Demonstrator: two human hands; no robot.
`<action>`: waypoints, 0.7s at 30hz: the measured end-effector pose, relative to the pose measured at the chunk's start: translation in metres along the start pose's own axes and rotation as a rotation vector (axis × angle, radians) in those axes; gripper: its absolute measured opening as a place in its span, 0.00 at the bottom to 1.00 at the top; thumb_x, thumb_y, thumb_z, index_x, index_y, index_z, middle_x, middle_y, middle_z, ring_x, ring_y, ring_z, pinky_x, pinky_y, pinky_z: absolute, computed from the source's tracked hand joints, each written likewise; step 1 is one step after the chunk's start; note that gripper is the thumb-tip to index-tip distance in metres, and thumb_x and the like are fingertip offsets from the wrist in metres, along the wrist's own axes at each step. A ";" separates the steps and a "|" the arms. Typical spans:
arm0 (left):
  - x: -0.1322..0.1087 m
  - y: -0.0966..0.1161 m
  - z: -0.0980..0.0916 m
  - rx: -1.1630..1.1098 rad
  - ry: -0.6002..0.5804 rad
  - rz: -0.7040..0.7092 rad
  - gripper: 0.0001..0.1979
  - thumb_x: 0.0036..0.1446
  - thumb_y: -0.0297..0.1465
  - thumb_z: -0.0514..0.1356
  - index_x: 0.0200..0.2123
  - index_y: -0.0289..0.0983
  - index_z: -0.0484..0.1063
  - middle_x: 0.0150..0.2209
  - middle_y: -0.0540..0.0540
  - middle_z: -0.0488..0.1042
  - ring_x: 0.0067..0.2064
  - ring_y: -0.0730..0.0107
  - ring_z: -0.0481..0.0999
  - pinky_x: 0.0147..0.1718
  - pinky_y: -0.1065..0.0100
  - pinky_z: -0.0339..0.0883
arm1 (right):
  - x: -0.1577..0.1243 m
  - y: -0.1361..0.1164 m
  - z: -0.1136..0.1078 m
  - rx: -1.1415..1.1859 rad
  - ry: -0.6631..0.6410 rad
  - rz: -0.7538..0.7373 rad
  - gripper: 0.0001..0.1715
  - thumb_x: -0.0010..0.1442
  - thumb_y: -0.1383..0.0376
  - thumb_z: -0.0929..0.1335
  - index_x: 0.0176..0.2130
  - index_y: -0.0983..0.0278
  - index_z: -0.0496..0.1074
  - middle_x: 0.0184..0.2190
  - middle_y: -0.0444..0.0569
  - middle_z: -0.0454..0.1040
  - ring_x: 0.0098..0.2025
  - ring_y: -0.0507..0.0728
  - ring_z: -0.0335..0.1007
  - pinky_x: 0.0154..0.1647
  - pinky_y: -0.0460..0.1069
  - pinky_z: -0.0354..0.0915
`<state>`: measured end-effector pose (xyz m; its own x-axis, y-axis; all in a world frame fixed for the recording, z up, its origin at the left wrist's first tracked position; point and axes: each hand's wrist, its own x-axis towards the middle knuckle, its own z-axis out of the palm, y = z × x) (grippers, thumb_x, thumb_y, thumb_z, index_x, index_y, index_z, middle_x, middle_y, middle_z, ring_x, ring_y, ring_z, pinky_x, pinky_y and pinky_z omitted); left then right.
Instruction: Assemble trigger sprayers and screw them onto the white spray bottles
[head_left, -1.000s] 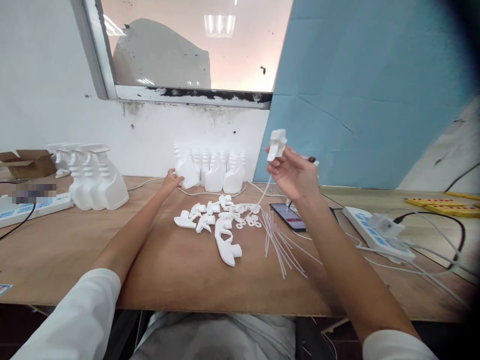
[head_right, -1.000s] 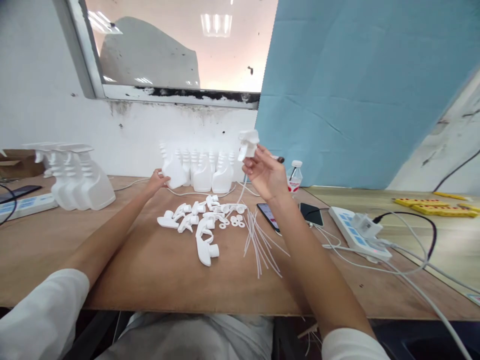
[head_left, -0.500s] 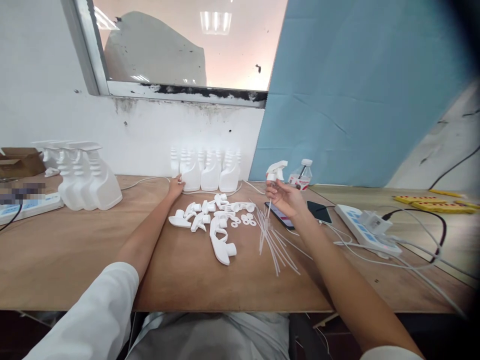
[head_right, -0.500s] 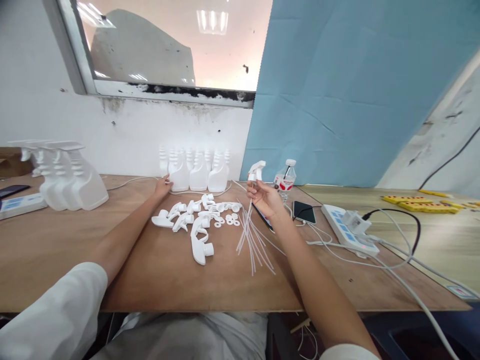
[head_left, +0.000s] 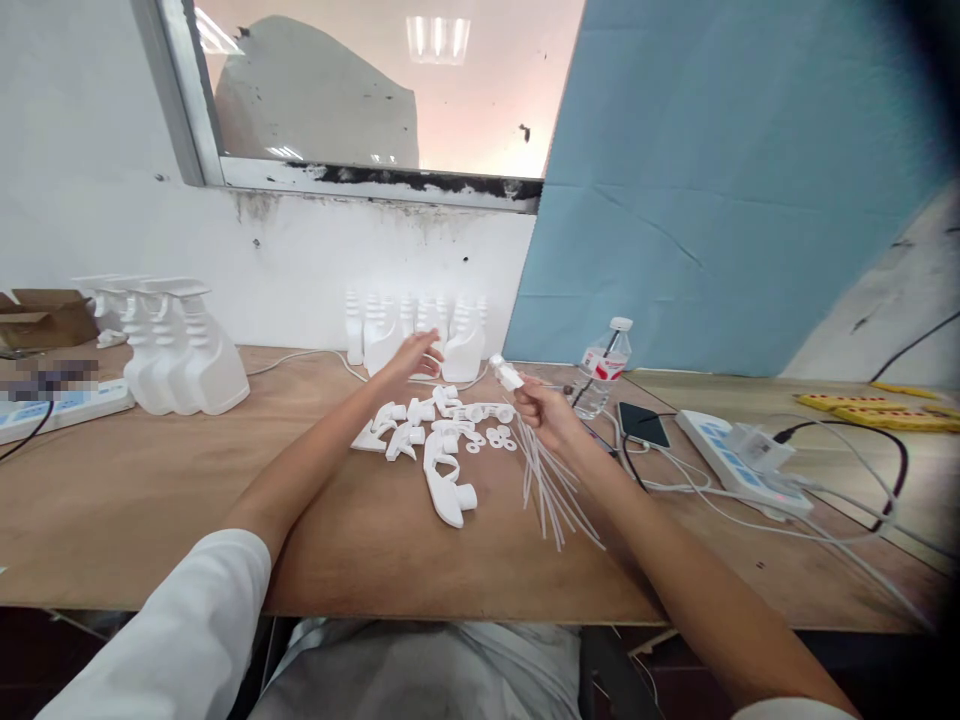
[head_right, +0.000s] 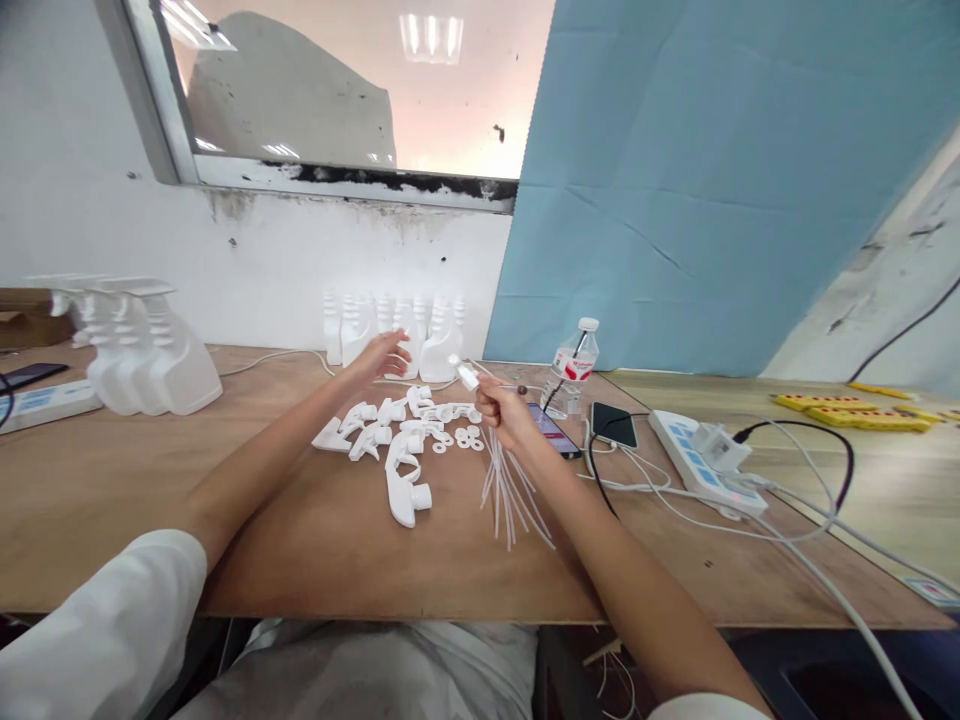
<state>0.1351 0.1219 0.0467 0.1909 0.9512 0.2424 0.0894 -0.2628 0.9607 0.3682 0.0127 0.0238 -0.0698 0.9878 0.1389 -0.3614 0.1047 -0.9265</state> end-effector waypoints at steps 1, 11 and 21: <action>-0.009 0.005 0.014 -0.047 -0.146 -0.037 0.27 0.60 0.53 0.52 0.44 0.33 0.69 0.30 0.41 0.75 0.27 0.66 0.75 0.29 0.65 0.71 | -0.002 0.003 0.004 -0.026 -0.008 0.005 0.20 0.42 0.64 0.75 0.29 0.62 0.60 0.16 0.32 0.46 0.16 0.43 0.33 0.14 0.41 0.30; -0.095 0.006 0.053 -0.463 -0.527 -0.180 0.21 0.48 0.41 0.69 0.40 0.34 0.69 0.29 0.47 0.73 0.21 0.74 0.71 0.18 0.72 0.66 | -0.018 -0.002 0.009 -0.342 -0.249 0.075 0.26 0.49 0.52 0.74 0.42 0.65 0.71 0.17 0.34 0.52 0.17 0.44 0.40 0.17 0.42 0.37; -0.151 -0.036 0.011 -0.682 -0.455 -0.211 0.17 0.53 0.40 0.66 0.30 0.33 0.65 0.25 0.48 0.71 0.25 0.71 0.72 0.25 0.69 0.68 | 0.008 0.012 -0.020 -0.736 0.335 -0.133 0.21 0.50 0.52 0.72 0.37 0.64 0.69 0.25 0.47 0.72 0.28 0.56 0.69 0.28 0.48 0.64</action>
<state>0.1136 -0.0141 -0.0261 0.6246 0.7730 0.1111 -0.4144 0.2075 0.8861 0.3816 0.0237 0.0068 0.2541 0.9317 0.2598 0.3634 0.1569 -0.9183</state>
